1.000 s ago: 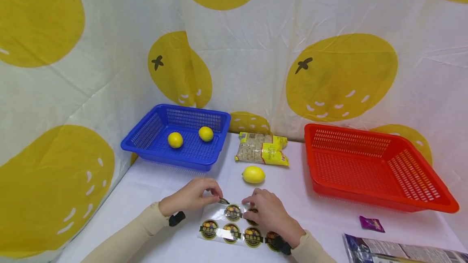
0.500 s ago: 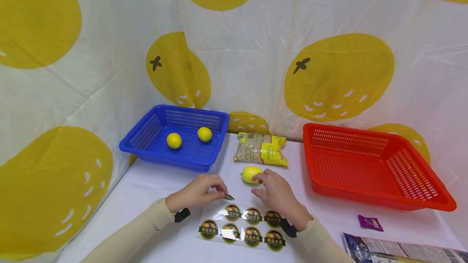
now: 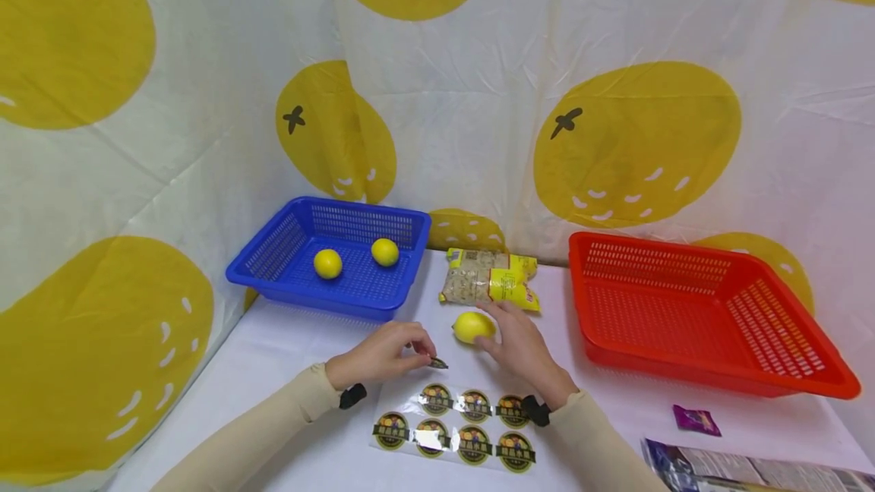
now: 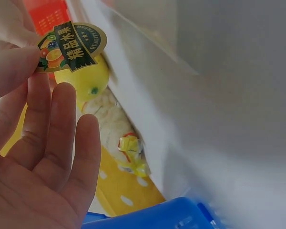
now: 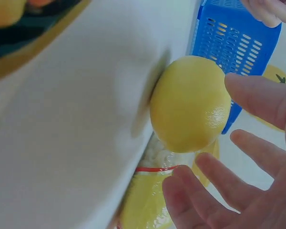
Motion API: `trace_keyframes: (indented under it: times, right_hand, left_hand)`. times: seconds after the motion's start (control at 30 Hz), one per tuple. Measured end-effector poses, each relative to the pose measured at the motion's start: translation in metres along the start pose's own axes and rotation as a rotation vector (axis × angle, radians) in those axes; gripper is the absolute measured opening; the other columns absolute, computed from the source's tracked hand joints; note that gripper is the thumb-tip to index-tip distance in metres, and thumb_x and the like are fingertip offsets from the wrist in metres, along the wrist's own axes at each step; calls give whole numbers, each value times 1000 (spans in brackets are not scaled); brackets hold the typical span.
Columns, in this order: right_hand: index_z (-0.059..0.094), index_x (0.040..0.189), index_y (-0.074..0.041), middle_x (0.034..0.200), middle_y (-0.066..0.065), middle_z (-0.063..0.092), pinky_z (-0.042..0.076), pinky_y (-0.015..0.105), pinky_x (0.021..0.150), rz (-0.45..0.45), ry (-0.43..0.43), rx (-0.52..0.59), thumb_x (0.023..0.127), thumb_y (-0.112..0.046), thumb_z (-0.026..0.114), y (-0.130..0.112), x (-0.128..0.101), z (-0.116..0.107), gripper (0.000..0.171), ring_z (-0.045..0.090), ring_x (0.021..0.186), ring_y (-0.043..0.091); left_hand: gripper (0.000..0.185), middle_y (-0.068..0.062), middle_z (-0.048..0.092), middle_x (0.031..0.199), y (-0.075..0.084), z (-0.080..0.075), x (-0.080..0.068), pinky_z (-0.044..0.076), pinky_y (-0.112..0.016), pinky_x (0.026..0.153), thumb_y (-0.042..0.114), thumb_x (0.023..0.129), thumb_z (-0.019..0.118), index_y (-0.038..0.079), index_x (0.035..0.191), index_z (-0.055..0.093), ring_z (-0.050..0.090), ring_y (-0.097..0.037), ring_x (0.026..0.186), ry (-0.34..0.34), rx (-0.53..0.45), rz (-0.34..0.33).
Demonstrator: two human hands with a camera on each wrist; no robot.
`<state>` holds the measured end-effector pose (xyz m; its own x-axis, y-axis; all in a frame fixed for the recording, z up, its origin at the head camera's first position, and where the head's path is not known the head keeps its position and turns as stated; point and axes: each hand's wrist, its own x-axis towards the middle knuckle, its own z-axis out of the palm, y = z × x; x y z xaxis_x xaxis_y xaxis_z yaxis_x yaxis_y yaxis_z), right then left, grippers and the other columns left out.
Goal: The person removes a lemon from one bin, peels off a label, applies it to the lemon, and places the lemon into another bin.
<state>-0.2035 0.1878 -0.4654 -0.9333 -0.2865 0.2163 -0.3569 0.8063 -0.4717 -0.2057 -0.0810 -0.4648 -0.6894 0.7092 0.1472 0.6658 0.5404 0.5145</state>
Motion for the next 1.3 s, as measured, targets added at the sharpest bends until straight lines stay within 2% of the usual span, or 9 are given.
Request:
trace_keyframes:
  times: [0.07,0.2,0.37,0.53,0.83,1.1,1.3]
  right_hand:
    - [59,144,-12,141,14,63,47,62,106,-10,-19,13,86,-24,83,2,1,2,63,58,130,38]
    - [57,146,-12,142,13,64,49,59,105,-26,-42,38,87,-24,82,6,2,5,65,61,128,37]
    - [59,144,-10,142,12,65,53,56,101,-31,-59,78,90,-21,79,11,3,7,59,64,125,35]
    - [62,140,-8,138,12,67,56,50,93,-43,-42,93,90,-17,79,14,4,8,54,65,122,33]
    - [65,138,-11,130,13,71,56,45,86,16,-19,83,87,-22,82,13,4,10,55,67,101,27]
    - [65,138,-15,124,11,72,55,46,82,116,-35,37,86,-32,83,11,3,9,57,70,100,25]
    - [64,139,-16,125,9,71,55,42,80,129,-46,22,85,-34,83,7,1,7,60,69,99,24]
  left_hand:
    - [7,5,74,98,1,0,1,51,-17,84,19,96,73,18,101,77,64,-2,92,-7,-1,-7]
    - [6,6,74,98,3,0,2,51,-17,84,19,96,73,18,100,77,64,-2,91,-12,8,-4]
    - [6,5,74,97,3,0,3,51,-16,83,18,96,73,18,100,76,64,-1,91,-11,13,-2]
    - [6,5,74,97,2,-1,2,51,-16,83,18,96,72,17,99,77,64,-2,90,-11,8,1]
    - [6,5,73,96,2,0,2,50,-16,82,17,96,72,18,99,77,64,-2,90,-20,9,-11]
    - [6,5,73,96,1,0,2,50,-16,81,18,96,72,18,99,77,64,-2,90,-19,11,-11]
    - [6,5,73,96,2,-1,2,50,-16,82,18,96,72,17,99,77,63,-2,90,-19,6,-7]
